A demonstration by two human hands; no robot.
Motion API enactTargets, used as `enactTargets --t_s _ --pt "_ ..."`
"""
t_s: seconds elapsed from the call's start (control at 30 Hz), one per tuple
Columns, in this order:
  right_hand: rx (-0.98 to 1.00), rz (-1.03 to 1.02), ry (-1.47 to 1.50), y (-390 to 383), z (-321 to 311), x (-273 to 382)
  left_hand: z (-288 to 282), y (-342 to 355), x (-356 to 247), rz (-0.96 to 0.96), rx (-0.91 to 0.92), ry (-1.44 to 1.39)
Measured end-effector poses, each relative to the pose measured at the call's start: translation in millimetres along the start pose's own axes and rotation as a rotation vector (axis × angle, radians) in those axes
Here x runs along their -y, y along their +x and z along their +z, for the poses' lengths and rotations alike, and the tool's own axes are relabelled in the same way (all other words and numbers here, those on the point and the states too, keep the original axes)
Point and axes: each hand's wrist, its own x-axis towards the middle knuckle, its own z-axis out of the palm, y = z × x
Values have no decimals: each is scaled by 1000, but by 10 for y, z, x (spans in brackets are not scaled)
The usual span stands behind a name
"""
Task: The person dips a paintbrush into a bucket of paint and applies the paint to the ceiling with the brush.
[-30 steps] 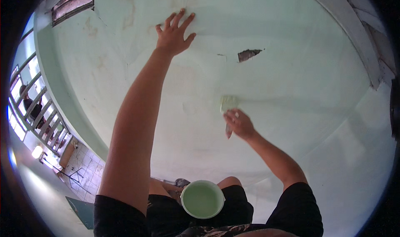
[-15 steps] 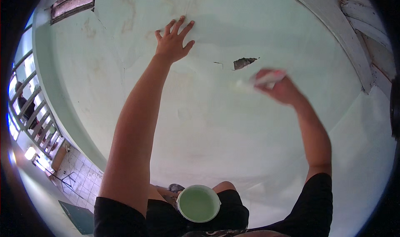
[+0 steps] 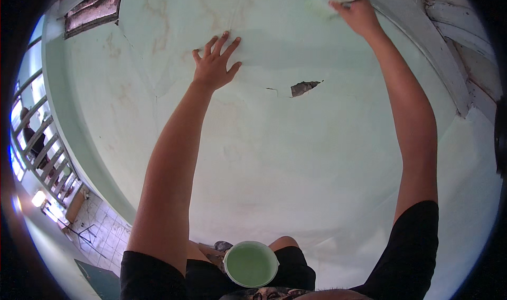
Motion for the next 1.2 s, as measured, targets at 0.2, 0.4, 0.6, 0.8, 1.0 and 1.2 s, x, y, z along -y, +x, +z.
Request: enactTargets --t_s 0.2,0.4,0.6,0.8,1.0,1.2 --pt "-215 -308 -326 -209 186 10 -8 21 11 -3 26 2" --pt "153 -271 -15 -1163 537 386 4 13 10 -3 -20 -24" --pt "488 254 348 -1138 371 726 -21 -72 30 -7 5 -24" --pt "-142 -102 -133 -93 62 25 -6 -21 46 -5 21 -28" --pt "-126 -238 -179 -257 369 219 49 23 28 30 -46 17" --pt "254 -242 88 -1399 778 945 55 6 62 24 -17 20"
